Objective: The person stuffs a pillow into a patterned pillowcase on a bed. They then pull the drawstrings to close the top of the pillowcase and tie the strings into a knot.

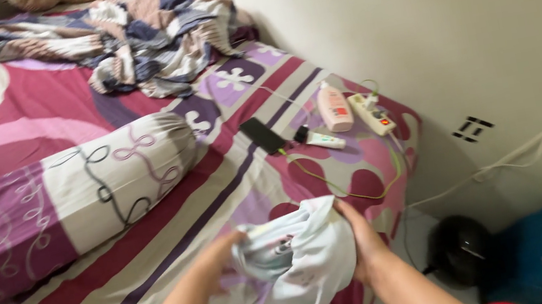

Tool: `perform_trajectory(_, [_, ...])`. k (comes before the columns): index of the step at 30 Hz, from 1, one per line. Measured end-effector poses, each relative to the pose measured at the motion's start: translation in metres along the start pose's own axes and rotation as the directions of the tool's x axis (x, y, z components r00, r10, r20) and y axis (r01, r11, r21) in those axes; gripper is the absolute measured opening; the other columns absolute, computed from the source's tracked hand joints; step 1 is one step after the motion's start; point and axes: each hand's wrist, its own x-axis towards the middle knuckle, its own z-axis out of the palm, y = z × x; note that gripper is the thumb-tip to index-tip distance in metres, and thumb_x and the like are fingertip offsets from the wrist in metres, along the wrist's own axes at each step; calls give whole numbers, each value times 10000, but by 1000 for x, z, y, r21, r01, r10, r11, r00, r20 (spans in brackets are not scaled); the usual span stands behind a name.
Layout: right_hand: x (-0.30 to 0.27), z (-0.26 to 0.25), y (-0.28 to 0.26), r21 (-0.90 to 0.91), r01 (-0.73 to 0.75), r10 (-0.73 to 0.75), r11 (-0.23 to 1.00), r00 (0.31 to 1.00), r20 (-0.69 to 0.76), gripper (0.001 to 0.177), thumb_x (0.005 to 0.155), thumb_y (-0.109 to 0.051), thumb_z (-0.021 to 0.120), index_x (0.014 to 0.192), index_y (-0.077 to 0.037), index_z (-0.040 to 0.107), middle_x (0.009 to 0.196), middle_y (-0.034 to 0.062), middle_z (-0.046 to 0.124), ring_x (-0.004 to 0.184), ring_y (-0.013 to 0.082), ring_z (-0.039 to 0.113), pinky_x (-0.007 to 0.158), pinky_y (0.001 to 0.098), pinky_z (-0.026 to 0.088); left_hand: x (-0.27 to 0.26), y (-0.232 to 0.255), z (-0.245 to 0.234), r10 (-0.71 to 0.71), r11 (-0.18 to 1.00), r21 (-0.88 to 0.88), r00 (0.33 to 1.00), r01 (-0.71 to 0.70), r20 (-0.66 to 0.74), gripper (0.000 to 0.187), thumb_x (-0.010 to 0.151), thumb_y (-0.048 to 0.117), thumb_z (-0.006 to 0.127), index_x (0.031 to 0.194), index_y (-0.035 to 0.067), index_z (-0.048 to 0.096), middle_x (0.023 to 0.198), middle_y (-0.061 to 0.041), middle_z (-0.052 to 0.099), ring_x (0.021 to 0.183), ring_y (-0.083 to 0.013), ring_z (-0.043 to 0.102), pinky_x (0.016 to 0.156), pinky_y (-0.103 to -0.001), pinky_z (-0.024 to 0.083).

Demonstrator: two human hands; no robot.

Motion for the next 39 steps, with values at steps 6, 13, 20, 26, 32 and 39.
perform_trajectory(6, [-37,-25,-17,76,171,-178,982,979,104,503,809,-483,464,1032,-44,567,954,130,616,872,265,592,783,391,466,-59,7,108,-8,982,-147,809,117,588,728,672,670,339,1289,288,391,1305,-54,420,1162,-391,392,912,-646,296])
perform_trajectory(13, [-99,-73,-12,82,181,-154,980,953,-260,461,763,-436,486,1085,-114,553,1020,74,630,912,215,608,783,374,485,-69,36,216,340,930,-304,796,-206,500,376,754,224,553,1104,93,519,973,-96,621,877,-230,606,768,-393,495])
perform_trajectory(20, [-179,-142,-9,-28,316,-296,948,850,-436,483,783,-399,518,1139,-73,538,1035,49,624,924,180,598,786,342,471,-83,27,317,305,951,-242,735,-195,605,358,846,286,485,1067,13,556,957,-113,618,841,-208,584,766,-359,472])
perform_trajectory(26, [-252,-194,6,-44,418,-393,907,806,-442,512,764,-418,521,1148,-81,532,1076,37,627,968,143,600,815,306,472,-121,14,397,324,946,-227,672,-231,666,386,860,294,432,1115,28,547,1006,-89,626,890,-194,591,807,-325,449])
perform_trajectory(32, [-354,-237,12,-228,568,-574,791,558,-600,453,750,-278,598,1106,-3,549,1025,97,641,921,193,607,820,344,467,-174,8,478,376,895,-158,515,-417,771,354,874,274,430,1093,31,565,977,-62,626,854,-133,564,779,-270,436])
perform_trajectory(39, [-486,-254,28,-331,793,-656,512,112,-746,433,812,-268,505,1158,-8,509,1130,87,594,1021,184,560,866,334,429,-252,-54,591,230,913,-129,228,-387,946,208,870,217,474,928,45,576,803,-19,577,741,-124,511,678,-279,423])
